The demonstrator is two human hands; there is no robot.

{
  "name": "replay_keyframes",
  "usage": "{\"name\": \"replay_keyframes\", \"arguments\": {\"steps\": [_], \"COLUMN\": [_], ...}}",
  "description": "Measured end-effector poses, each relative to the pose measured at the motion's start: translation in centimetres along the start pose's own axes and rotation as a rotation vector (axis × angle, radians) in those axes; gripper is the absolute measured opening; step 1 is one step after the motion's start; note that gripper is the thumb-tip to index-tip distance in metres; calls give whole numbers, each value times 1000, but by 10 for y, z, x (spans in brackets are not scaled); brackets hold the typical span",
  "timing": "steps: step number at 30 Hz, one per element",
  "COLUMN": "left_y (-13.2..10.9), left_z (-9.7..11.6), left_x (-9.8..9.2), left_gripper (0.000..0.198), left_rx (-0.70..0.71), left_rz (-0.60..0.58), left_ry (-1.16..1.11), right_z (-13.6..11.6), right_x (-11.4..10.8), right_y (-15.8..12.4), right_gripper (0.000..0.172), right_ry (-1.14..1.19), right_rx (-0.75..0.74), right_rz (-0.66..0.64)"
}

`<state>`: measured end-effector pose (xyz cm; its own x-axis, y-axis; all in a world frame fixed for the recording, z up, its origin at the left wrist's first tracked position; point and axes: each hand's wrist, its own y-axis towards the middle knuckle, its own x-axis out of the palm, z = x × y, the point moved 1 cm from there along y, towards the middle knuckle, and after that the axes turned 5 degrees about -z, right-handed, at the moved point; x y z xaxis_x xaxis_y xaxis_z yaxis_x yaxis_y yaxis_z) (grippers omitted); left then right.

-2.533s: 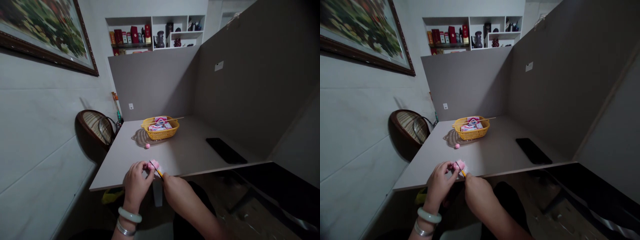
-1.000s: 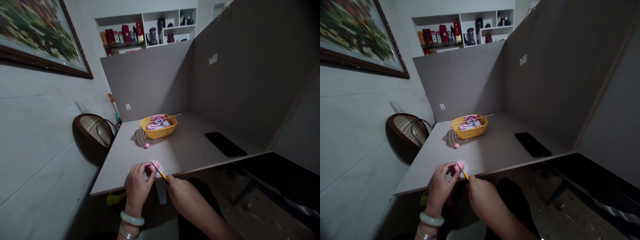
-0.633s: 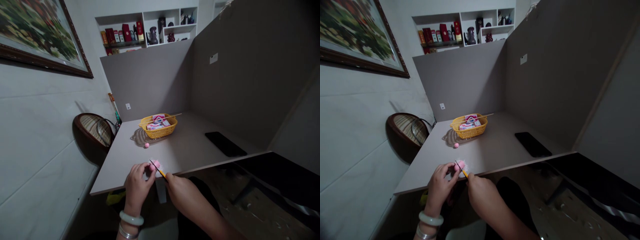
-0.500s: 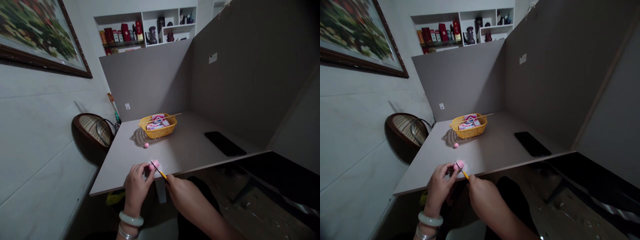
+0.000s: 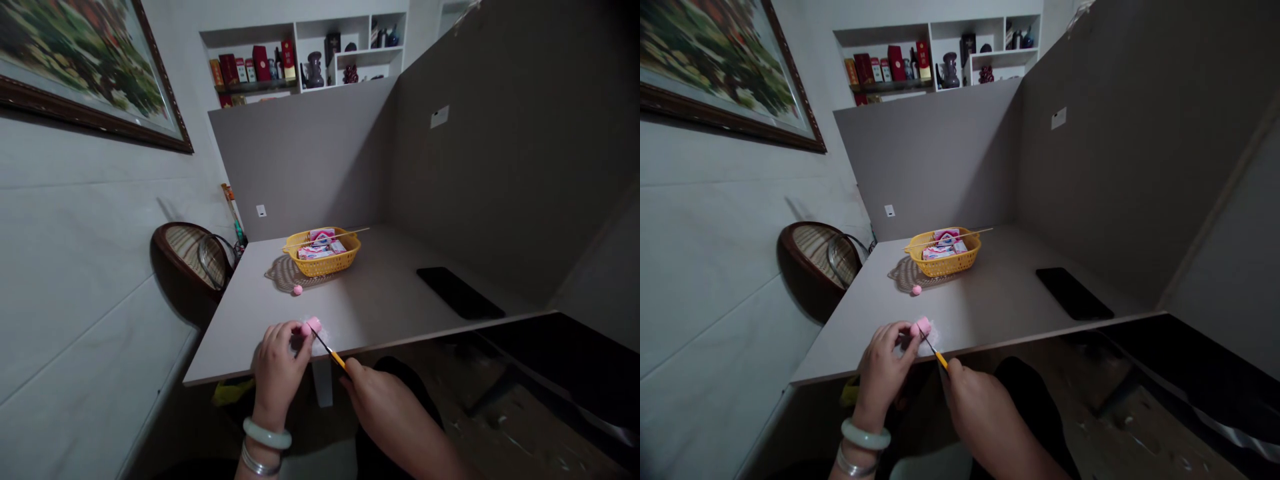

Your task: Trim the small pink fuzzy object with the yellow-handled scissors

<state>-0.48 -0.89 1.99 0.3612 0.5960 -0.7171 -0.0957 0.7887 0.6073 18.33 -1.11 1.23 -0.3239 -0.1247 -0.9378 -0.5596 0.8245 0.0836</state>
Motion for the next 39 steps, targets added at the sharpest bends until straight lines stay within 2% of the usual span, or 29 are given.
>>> {"name": "replay_keyframes", "arguments": {"steps": [7, 14, 22, 28, 35, 39], "left_y": [0, -1, -1, 1, 4, 6], "left_z": [0, -1, -3, -3, -3, -1], "left_x": [1, 4, 5, 7, 3, 4], "left_gripper": [17, 12, 12, 11, 9, 7], "left_rx": [-23, 16, 12, 40, 19, 12], "left_rz": [14, 42, 32, 61, -9, -21], "left_ry": [-44, -34, -20, -3, -26, -11], "right_z": [0, -11, -5, -14, -9, -13], "right_x": [1, -7, 3, -3, 5, -1], "right_y": [-5, 17, -1, 24, 10, 20], "right_gripper": [20, 19, 23, 24, 24, 24], "right_ry": [0, -1, -21, -13, 30, -10], "right_rx": [31, 7, 43, 16, 45, 33], "right_rz": [-33, -11, -74, -18, -45, -31]}}
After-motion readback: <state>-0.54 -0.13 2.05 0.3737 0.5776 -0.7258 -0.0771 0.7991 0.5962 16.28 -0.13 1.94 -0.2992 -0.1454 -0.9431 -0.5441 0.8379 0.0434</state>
